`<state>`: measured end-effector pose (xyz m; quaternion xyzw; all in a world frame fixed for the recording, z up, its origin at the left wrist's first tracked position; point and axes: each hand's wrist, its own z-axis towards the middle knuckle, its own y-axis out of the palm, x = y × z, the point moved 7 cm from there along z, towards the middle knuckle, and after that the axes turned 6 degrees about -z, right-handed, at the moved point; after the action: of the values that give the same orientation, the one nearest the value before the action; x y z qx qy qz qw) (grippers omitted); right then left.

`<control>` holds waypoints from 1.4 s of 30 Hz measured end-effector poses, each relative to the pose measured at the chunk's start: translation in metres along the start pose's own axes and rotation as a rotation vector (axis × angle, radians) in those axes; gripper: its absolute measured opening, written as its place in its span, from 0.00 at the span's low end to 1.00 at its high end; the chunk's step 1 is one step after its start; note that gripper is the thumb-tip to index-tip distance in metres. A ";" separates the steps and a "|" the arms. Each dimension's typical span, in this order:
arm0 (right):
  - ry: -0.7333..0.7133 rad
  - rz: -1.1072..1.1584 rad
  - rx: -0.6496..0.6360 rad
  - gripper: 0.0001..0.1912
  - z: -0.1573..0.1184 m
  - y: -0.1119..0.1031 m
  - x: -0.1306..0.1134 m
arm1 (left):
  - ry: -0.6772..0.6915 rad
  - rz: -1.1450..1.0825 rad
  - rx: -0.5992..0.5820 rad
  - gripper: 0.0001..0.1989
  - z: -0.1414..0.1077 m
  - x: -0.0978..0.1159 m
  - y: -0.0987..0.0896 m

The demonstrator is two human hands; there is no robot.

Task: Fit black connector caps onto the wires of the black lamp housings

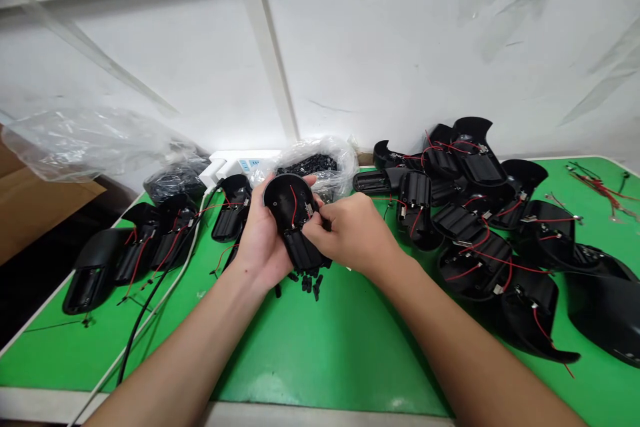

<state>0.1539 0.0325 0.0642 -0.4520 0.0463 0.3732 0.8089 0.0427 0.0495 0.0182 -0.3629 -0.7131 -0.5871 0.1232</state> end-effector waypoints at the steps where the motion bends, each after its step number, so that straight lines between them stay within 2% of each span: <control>1: -0.009 0.000 -0.007 0.22 0.000 0.000 -0.001 | -0.004 -0.003 0.001 0.27 0.000 0.000 0.000; 8: -0.010 -0.020 0.017 0.22 0.000 -0.001 0.000 | -0.015 -0.020 -0.026 0.26 -0.001 -0.001 0.004; 12: -0.012 -0.035 0.011 0.19 0.001 -0.001 0.000 | -0.014 -0.056 -0.056 0.27 -0.002 -0.001 0.008; 18: 0.020 -0.047 -0.026 0.19 0.002 0.000 0.001 | -0.027 -0.066 -0.005 0.30 -0.001 -0.003 0.002; 28: 0.004 -0.049 0.030 0.17 0.000 -0.003 -0.002 | -0.034 -0.077 0.041 0.27 -0.003 -0.001 0.002; 37: 0.064 0.022 -0.081 0.17 0.002 0.001 0.004 | -0.029 -0.080 0.048 0.24 -0.003 -0.002 0.002; 42: 0.130 0.040 -0.213 0.14 0.002 0.008 0.010 | -0.041 -0.118 0.028 0.22 -0.003 -0.004 0.003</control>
<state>0.1552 0.0424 0.0553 -0.5575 0.0680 0.3620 0.7440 0.0469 0.0457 0.0185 -0.3306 -0.7436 -0.5758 0.0787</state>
